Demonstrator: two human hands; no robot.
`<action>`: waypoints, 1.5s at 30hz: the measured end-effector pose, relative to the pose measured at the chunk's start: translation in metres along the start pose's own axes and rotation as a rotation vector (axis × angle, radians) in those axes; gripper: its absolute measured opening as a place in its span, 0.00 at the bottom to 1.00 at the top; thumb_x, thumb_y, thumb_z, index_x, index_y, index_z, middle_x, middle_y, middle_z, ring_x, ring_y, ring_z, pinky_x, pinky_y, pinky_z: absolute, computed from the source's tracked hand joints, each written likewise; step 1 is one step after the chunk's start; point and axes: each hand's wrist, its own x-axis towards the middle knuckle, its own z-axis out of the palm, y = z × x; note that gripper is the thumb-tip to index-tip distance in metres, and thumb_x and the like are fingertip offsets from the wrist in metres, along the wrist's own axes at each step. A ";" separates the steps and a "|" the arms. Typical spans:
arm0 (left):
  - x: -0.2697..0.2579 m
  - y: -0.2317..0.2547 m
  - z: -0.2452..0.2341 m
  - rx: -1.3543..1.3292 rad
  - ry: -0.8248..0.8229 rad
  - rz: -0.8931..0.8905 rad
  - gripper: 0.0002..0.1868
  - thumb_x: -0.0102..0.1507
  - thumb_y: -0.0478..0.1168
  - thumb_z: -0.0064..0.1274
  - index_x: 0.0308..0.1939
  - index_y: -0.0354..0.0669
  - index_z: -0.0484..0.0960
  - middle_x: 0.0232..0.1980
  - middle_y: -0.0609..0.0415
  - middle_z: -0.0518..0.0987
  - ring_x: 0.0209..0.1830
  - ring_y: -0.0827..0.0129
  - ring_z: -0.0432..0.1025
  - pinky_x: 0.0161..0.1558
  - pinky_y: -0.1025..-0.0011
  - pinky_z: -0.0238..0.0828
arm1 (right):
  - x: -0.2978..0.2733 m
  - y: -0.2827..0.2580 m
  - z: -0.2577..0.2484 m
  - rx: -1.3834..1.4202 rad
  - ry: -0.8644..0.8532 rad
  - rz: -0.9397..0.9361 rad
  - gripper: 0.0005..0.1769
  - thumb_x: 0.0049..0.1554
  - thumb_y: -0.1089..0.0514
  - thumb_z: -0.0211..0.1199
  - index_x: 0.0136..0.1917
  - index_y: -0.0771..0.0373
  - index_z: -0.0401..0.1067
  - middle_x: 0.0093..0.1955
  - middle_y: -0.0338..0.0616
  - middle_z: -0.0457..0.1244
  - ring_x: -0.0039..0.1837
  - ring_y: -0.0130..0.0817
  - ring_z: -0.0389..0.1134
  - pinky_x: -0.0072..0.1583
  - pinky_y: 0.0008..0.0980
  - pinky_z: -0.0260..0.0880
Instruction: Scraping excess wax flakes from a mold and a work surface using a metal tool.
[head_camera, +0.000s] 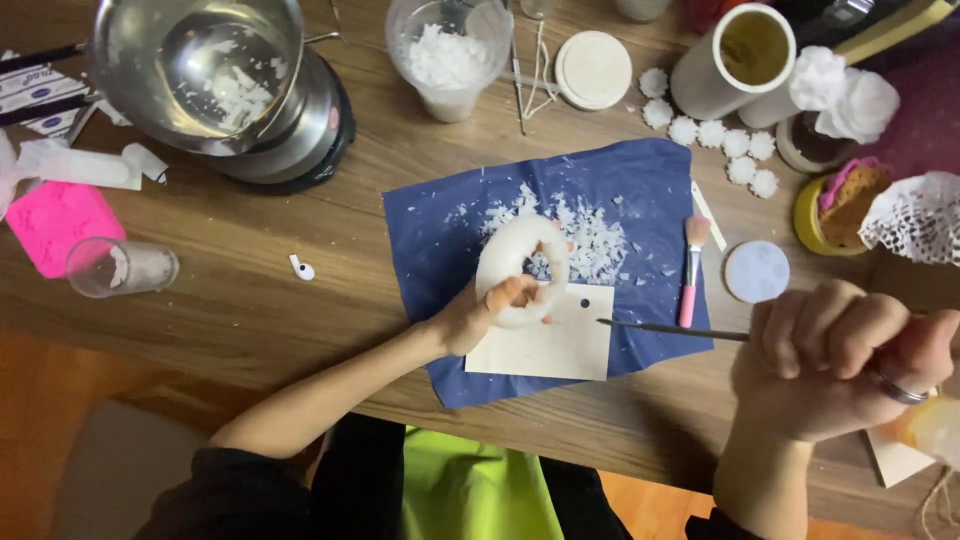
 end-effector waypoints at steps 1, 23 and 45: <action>0.002 0.005 0.002 -0.534 -0.198 0.018 0.22 0.63 0.54 0.34 0.51 0.43 0.64 0.48 0.52 0.73 0.54 0.71 0.66 0.60 0.74 0.57 | 0.001 -0.001 -0.007 -0.039 -0.049 0.004 0.29 0.60 0.39 0.39 0.22 0.50 0.43 0.21 0.31 0.33 0.21 0.22 0.35 0.24 0.18 0.36; -0.005 0.007 0.022 1.763 0.185 0.559 0.69 0.42 0.91 0.25 0.63 0.33 0.63 0.51 0.54 0.71 0.35 0.67 0.61 0.34 0.69 0.51 | -0.020 0.026 0.026 -0.009 -0.252 -0.086 0.31 0.63 0.44 0.37 0.20 0.53 0.51 0.16 0.33 0.44 0.16 0.24 0.47 0.22 0.29 0.43; -0.008 -0.008 0.035 1.424 0.255 0.393 0.58 0.47 0.80 0.33 0.62 0.34 0.63 0.61 0.49 0.68 0.62 0.60 0.60 0.57 0.59 0.49 | -0.033 0.039 0.030 -0.207 -0.615 -0.256 0.33 0.68 0.46 0.28 0.24 0.59 0.49 0.21 0.37 0.44 0.22 0.30 0.44 0.26 0.27 0.45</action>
